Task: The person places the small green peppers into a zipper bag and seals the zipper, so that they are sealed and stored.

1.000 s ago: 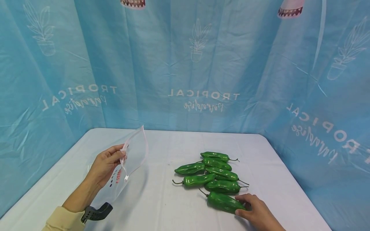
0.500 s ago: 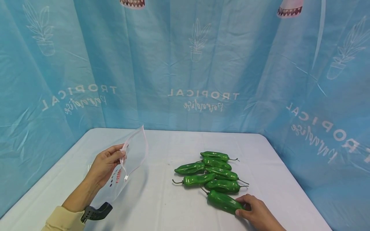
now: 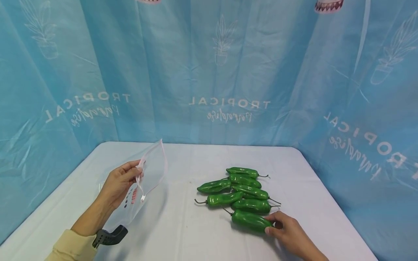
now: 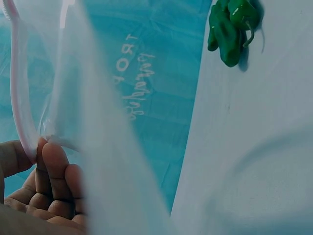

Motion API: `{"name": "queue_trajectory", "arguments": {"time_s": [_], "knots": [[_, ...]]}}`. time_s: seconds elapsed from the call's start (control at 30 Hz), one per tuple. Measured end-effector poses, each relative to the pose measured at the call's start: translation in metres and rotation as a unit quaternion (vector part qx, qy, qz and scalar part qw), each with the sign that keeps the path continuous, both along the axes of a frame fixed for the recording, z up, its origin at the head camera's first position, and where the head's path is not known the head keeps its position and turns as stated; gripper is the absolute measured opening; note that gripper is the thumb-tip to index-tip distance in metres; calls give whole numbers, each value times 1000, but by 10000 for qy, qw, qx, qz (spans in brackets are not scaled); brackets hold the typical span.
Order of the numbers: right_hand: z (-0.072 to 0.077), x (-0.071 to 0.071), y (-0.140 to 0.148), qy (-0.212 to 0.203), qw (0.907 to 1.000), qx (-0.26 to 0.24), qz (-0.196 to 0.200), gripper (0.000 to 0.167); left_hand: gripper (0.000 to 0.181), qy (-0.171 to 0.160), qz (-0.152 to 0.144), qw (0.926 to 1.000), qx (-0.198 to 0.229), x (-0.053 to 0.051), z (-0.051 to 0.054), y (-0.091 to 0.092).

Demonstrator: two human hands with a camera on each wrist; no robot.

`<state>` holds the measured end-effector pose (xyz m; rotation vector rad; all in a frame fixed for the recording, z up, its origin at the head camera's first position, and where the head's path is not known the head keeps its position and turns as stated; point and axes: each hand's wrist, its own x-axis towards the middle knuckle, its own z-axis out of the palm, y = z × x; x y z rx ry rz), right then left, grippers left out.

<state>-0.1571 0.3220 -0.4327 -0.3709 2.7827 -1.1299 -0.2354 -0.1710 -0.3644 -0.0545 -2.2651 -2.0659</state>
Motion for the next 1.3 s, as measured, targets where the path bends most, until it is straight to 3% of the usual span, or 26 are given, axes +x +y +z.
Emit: {"name": "queue_trajectory", "arguments": {"time_s": [0.1,0.4,0.67,1.3], "knots": [[4,-2,-1,109,9999,-11,-14,41,45,-26,6,10000,5,0,2,1],[9,-4,-8,-113,9991,31,-408,42,43,-230,138,9996,0,0,2,4],[24,-10,-24,182,9981,28,-590,40,42,-245,136,9996,-10,-2,0,5],[63,-42,-51,1169,9930,-142,-116,32,45,-226,191,9996,-2,-1,-1,7]]}}
